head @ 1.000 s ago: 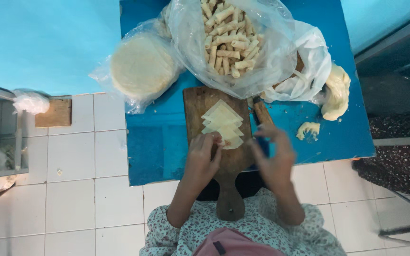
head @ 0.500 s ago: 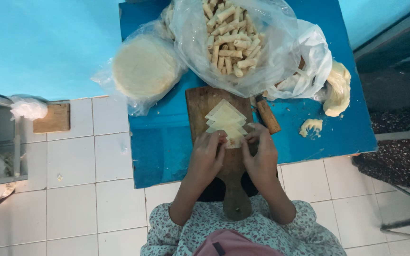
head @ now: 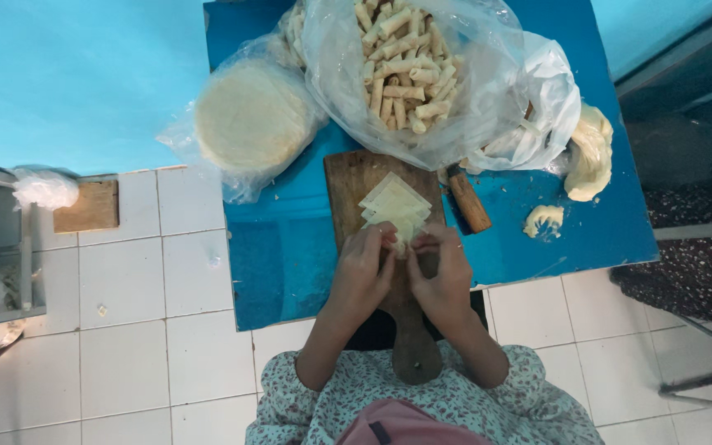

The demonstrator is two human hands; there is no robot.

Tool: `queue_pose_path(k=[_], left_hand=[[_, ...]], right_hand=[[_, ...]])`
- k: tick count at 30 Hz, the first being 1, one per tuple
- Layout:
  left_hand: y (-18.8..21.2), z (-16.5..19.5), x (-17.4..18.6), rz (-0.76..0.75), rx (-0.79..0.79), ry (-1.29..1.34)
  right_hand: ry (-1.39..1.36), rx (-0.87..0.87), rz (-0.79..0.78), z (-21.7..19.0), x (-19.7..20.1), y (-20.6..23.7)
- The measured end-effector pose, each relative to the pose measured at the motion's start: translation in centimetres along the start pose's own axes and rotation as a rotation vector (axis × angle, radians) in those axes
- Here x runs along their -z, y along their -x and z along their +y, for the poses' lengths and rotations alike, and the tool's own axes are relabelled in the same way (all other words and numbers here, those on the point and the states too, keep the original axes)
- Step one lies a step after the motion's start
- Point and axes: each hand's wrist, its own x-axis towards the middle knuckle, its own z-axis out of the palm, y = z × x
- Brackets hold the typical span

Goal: The person places dough sticks onto square dough wrappers and folds the wrappers around them by hand on a wooden board, setting finished wrapped pieces aside. Near the end the person lifts and tears a large sheet of dough.

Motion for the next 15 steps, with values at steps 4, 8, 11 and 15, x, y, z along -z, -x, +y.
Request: queue_pose_path(k=[4, 8, 11, 15], left_hand=[[-0.1, -0.1, -0.1, -0.001, 0.008, -0.009], [0.0, -0.1, -0.1, -0.002, -0.037, -0.082], [0.0, -0.2, -0.1, -0.041, -0.027, -0.103], [0.1, -0.1, 0.2, -0.086, 0.022, -0.073]], right_hand=[[0.002, 0.086, -0.034, 0.4, -0.1, 0.5], [-0.002, 0.072, -0.083, 0.6, 0.0, 0.8], [-0.007, 0.113, -0.109, 0.7, 0.9, 0.6], [0.049, 0.233, -0.227, 1.5, 2.8, -0.8]])
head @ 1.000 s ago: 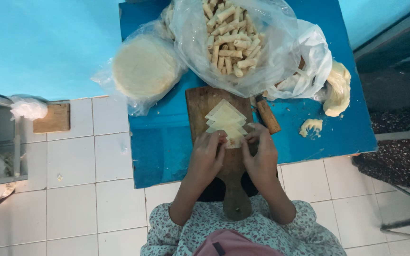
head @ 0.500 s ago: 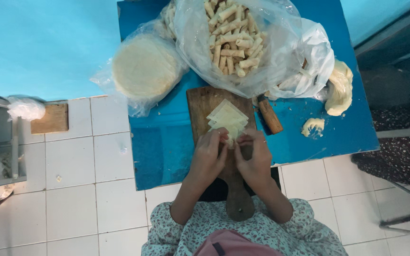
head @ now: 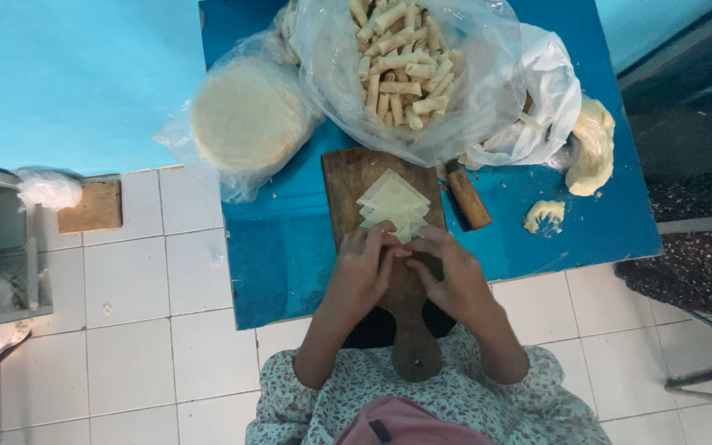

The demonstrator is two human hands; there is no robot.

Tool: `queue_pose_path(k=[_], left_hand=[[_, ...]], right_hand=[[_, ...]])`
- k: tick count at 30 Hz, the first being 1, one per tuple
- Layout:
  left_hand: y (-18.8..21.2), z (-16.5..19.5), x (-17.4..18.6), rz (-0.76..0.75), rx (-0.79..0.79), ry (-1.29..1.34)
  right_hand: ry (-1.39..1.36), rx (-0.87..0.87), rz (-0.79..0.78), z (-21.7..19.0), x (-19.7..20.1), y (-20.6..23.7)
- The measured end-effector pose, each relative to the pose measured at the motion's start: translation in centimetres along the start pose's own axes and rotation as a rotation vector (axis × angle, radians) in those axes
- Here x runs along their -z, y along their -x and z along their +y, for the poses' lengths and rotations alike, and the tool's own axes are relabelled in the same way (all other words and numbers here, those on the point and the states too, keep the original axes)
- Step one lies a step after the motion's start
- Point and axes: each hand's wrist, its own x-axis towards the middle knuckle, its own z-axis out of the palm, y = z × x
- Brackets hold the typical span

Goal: The person places dough sticks onto square dough wrappers and folds the wrappers around them by hand on a wooden board, setting finished wrapped pieces aside. Near the end the person lifts and tears a large sheet of dough.

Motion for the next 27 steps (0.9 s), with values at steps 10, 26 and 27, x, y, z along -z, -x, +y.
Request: queue_pose_path(k=[10, 26, 27], left_hand=[[-0.2, 0.3, 1.3, -0.071, -0.030, 0.076], [-1.5, 0.4, 0.3, -0.022, 0.013, -0.020], [-1.6, 0.4, 0.3, -0.032, 0.030, -0.029]], right_hand=[[-0.158, 0.077, -0.069, 1.9, 0.1, -1.6], [-0.183, -0.049, -0.180, 1.5, 1.0, -3.5], [-0.163, -0.049, -0.183, 1.4, 1.0, -3.6]])
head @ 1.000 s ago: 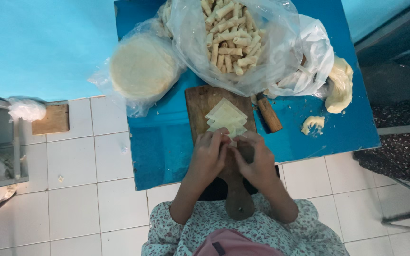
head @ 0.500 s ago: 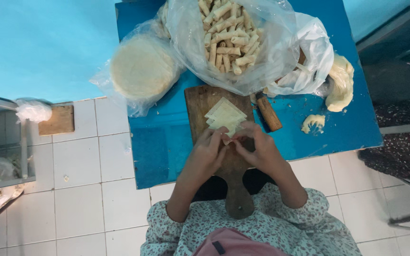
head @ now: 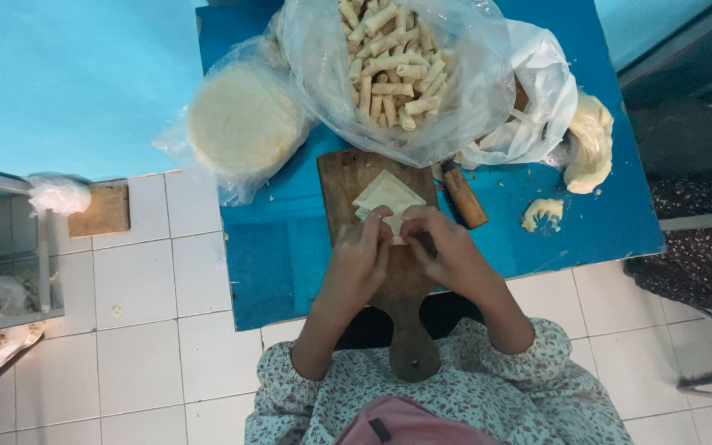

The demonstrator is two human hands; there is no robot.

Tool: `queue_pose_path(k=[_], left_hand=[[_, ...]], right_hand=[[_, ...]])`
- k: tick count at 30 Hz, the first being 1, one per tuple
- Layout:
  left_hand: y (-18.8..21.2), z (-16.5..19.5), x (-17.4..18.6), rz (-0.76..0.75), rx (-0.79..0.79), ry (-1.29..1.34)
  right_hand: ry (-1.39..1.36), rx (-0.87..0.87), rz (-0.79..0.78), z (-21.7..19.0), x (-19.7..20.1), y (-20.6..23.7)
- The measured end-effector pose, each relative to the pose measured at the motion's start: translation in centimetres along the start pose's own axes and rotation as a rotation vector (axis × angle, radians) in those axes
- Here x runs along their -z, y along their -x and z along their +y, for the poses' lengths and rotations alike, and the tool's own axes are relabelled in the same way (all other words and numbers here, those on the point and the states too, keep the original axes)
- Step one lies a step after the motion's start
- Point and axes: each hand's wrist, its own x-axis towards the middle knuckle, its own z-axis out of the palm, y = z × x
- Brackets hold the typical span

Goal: The person places dough sticks onto square dough wrappers and folds the wrappers around them by hand on a wooden board, setting finished wrapped pieces aside. Near the end the person lifts and tears a large sheet of dough.

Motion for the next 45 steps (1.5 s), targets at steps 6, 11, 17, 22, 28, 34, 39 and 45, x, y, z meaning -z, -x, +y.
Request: queue_pose_path(k=[6, 11, 17, 22, 28, 34, 39, 45], left_hand=[[-0.1, -0.2, 0.3, 0.049, -0.121, -0.171], [0.2, -0.5, 1.0, 0.045, -0.222, -0.190], [0.2, 0.2, 0.6, 0.124, -0.215, -0.287], [-0.1, 0.3, 0.3, 0.125, -0.136, -0.295], [-0.6, 0.3, 0.1, 0.142, -0.052, -0.241], [-0.9, 0.3, 0.2, 0.185, -0.045, -0.287], [-0.7, 0.4, 1.1, 0.133, -0.164, -0.317], [-1.1, 0.2, 1.2, 0.118, -0.218, -0.386]], right_hand=[[0.213, 0.215, 0.026, -0.3, 0.5, -0.1], [0.157, 0.211, 0.005, 0.1, 0.4, 0.3], [-0.008, 0.043, 0.017, 0.8, 0.0, 0.1], [0.032, 0.055, 0.060, 0.8, -0.3, -0.1], [0.235, 0.239, 0.124, 0.2, -0.3, -0.4], [0.286, 0.256, 0.127, -0.4, -0.1, -0.6], [0.317, 0.232, 0.101, -0.1, -0.5, -0.5], [0.298, 0.203, 0.221, 0.6, -1.7, 0.1]])
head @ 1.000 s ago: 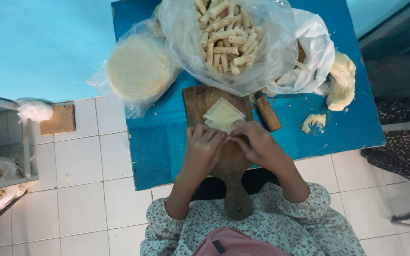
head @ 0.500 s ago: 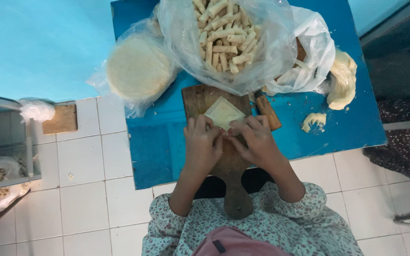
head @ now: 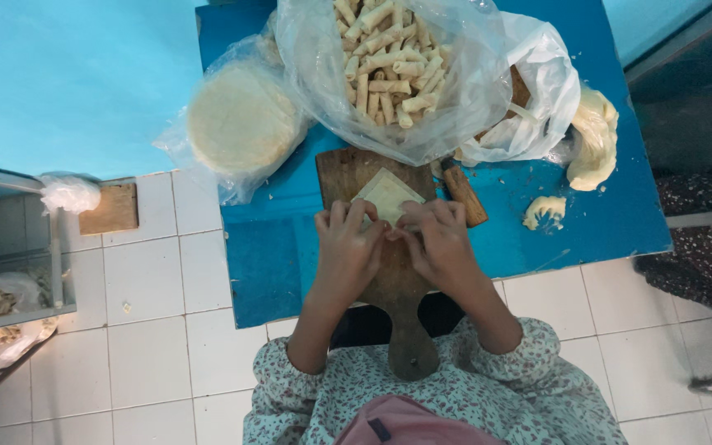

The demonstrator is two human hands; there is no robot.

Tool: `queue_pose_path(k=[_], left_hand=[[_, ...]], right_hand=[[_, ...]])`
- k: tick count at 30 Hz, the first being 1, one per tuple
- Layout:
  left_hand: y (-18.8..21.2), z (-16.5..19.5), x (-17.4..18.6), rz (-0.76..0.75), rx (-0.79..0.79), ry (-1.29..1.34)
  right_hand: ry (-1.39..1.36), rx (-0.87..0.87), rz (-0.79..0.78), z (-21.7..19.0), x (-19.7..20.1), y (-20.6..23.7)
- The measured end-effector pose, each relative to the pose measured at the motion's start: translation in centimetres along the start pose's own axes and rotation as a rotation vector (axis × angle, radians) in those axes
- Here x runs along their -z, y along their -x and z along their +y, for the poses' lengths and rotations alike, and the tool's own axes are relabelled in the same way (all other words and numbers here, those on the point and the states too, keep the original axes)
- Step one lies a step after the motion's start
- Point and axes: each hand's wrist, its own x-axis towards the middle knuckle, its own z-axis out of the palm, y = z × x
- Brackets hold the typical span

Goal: The person places dough sticks onto square dough wrappers and folds the wrappers around them by hand on a wooden board, setting finished wrapped pieces aside. Near the end the person lifts and tears a large sheet of dough.

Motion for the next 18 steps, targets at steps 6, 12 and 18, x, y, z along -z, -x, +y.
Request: queue_pose_path(k=[6, 12, 18], left_hand=[[-0.2, -0.1, -0.6, 0.012, 0.007, -0.019], [-0.3, -0.3, -0.8, 0.020, 0.083, -0.003], [-0.2, -0.4, -0.5, 0.022, 0.176, 0.082]], right_hand=[[0.079, -0.004, 0.052, -1.4, -0.1, 2.4], [0.254, 0.059, -0.031, -1.7, 0.0, 2.4], [0.291, 0.094, -0.063, -0.9, 0.0, 0.5]])
